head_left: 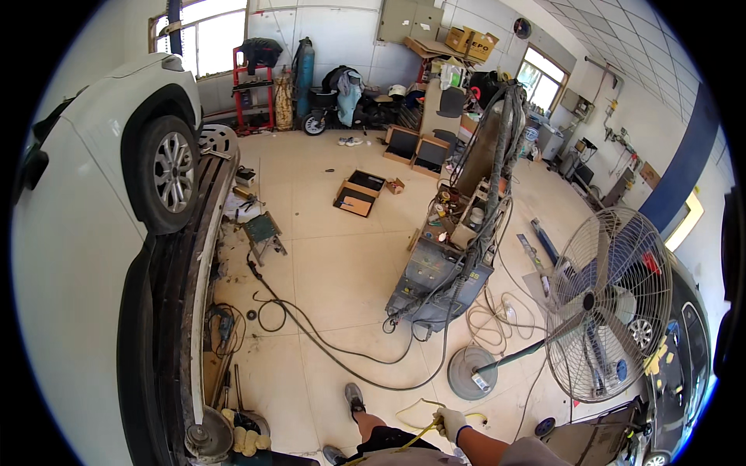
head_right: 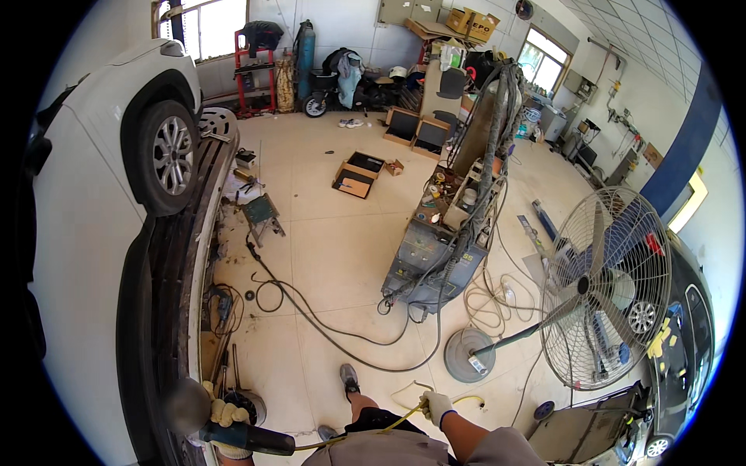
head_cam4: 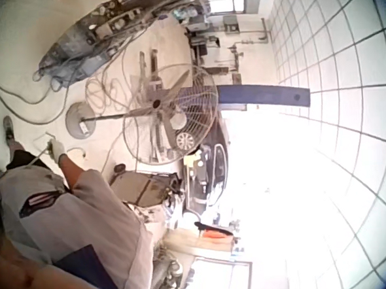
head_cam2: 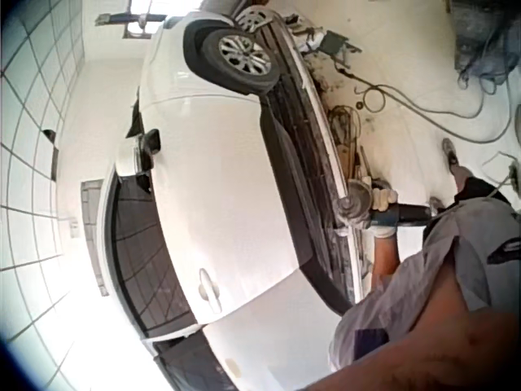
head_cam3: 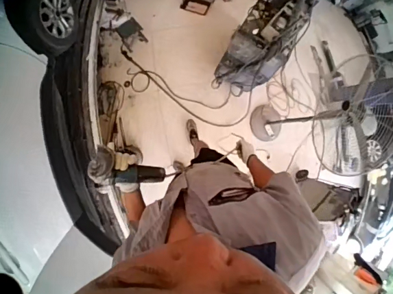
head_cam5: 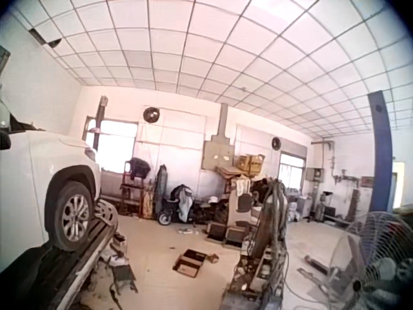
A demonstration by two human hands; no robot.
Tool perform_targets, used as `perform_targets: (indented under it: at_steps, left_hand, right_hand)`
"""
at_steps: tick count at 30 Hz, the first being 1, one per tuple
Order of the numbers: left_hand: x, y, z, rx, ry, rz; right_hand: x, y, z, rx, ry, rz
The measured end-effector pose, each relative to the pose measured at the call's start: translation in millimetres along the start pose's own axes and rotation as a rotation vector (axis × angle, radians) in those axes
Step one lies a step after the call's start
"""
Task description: The person sits on the floor of a garage, wearing gloves, and uses a putty knife to spread body filler onto a piece of sandpaper. They then stand up, walk across the garage, and pick up an angle grinder, adjusting the tool's settings while holding it.
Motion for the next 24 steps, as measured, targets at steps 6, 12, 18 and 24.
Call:
perform_targets:
  at_steps: [6, 12, 18, 24]
  left_hand:
    - [-22, 104, -17, -0.091, 0.024, 0.068]
    - [-15, 176, 0, -0.137, 0.117, 0.151]
    - [-19, 231, 15, -0.154, 0.213, 0.167]
    - [-17, 274, 20, -0.108, 0.072, 0.249]
  right_hand:
    - [31, 80, -14, 0.085, -0.057, 0.036]
    - [91, 175, -87, 0.127, 0.011, -0.043]
    - [136, 223, -159, 0.097, -0.105, -0.174]
    - [160, 249, -173, 0.142, -0.114, -0.105]
Point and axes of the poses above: each hand's wrist, its own y-axis towards the middle knuckle, its own x-axis out of the palm, z = x × y, the point moved 1 cm from there along y, towards the middle knuckle, and after that the axes turned 14 degrees about -x, right-handed, at the moved point
